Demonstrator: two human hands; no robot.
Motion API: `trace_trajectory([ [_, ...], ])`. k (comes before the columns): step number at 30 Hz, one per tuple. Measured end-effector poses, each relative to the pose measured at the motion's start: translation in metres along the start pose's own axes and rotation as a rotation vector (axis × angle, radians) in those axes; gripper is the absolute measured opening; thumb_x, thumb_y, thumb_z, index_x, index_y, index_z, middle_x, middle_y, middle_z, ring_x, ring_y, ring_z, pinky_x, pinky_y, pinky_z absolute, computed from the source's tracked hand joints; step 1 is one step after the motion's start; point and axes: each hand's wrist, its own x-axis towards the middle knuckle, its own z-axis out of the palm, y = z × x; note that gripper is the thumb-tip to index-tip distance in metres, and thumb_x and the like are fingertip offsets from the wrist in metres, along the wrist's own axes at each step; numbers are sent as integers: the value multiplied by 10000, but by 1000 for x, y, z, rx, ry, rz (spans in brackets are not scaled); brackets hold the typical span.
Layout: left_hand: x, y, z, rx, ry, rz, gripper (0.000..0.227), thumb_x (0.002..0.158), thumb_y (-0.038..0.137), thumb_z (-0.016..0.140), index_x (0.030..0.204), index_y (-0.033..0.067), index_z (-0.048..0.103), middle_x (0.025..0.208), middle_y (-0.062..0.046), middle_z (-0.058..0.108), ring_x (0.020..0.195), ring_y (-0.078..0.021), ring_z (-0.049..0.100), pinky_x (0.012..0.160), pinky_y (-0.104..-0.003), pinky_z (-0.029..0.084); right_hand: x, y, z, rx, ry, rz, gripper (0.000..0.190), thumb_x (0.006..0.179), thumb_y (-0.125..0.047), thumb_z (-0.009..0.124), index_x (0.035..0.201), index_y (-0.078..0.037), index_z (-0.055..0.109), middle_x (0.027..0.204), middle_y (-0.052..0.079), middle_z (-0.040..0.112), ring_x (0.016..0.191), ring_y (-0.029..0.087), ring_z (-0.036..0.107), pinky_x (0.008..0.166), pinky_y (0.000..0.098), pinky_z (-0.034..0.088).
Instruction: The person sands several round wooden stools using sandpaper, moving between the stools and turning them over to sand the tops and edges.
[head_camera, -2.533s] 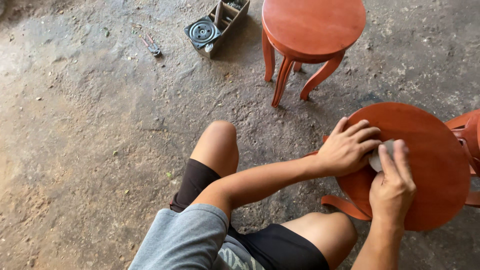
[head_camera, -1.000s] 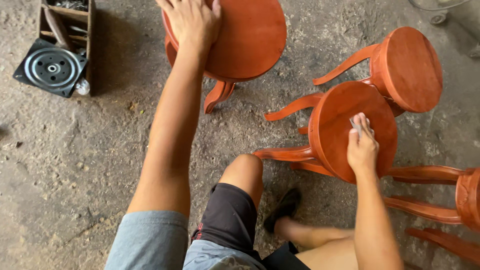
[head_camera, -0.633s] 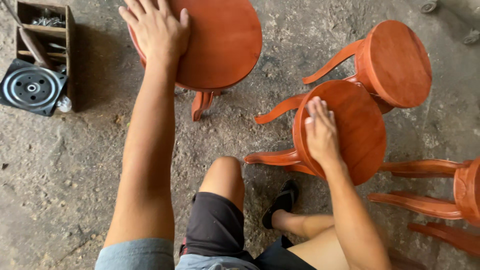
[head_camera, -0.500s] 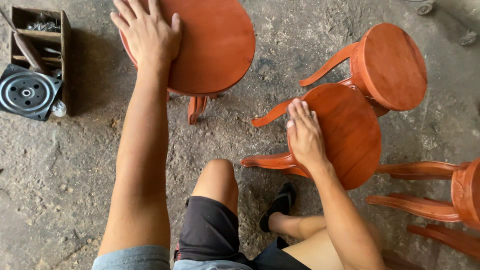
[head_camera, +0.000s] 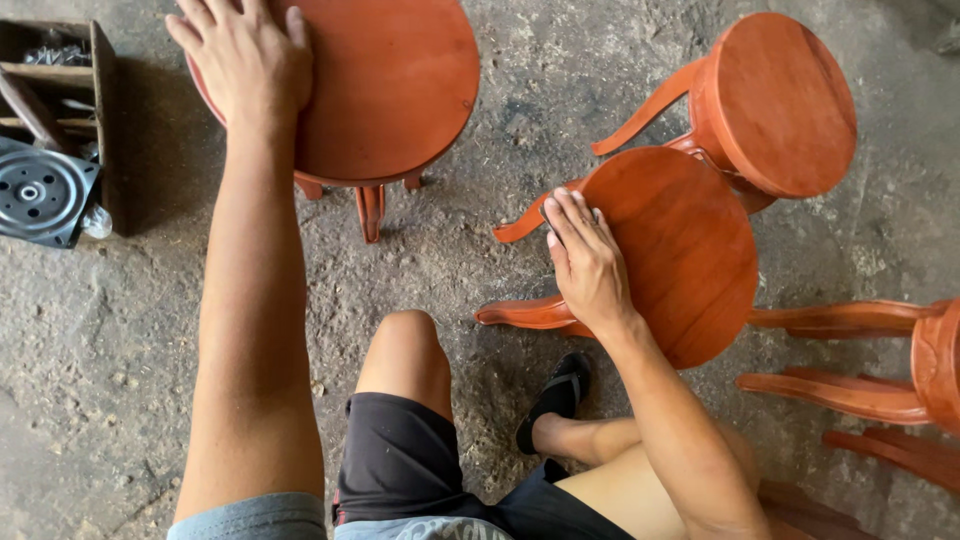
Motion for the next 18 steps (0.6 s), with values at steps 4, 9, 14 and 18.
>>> trace_trajectory([
  [4, 8, -14, 21, -60, -1, 47, 469, 1123, 279, 465, 1489, -10, 519, 1553, -305, 442, 1457, -529, 302, 1154, -686, 213, -4, 17, -17, -87, 70, 71, 431, 1114, -184, 474, 1485, 27, 530, 1567, 215, 487, 1471, 418, 447, 1215, 558, 350],
  [9, 2, 29, 24, 71, 39, 66, 398, 1094, 138, 461, 1437, -54, 520, 1639, -284, 435, 1522, -488, 330, 1226, -642, 260, -10, 29, -14, -121, -21, 192, 500, 1065, -198, 465, 1484, 75, 475, 1581, 277, 406, 1469, 467, 360, 1180, 579, 288],
  [14, -72, 104, 9, -112, -173, 328, 826, 987, 580, 563, 1551, -7, 425, 1607, -328, 262, 1496, -485, 214, 1189, -646, 155, -12, 32, 4, -43, 7, 138, 486, 1083, -182, 462, 1510, 49, 467, 1614, 246, 397, 1506, 445, 350, 1218, 566, 276],
  [18, -93, 127, -14, -152, -214, 385, 887, 929, 638, 610, 1572, 59, 418, 1642, -292, 215, 1527, -466, 167, 1218, -631, 110, -14, 33, 3, -76, 10, 145, 477, 1085, -177, 472, 1508, 45, 481, 1610, 243, 415, 1501, 440, 370, 1221, 568, 287],
])
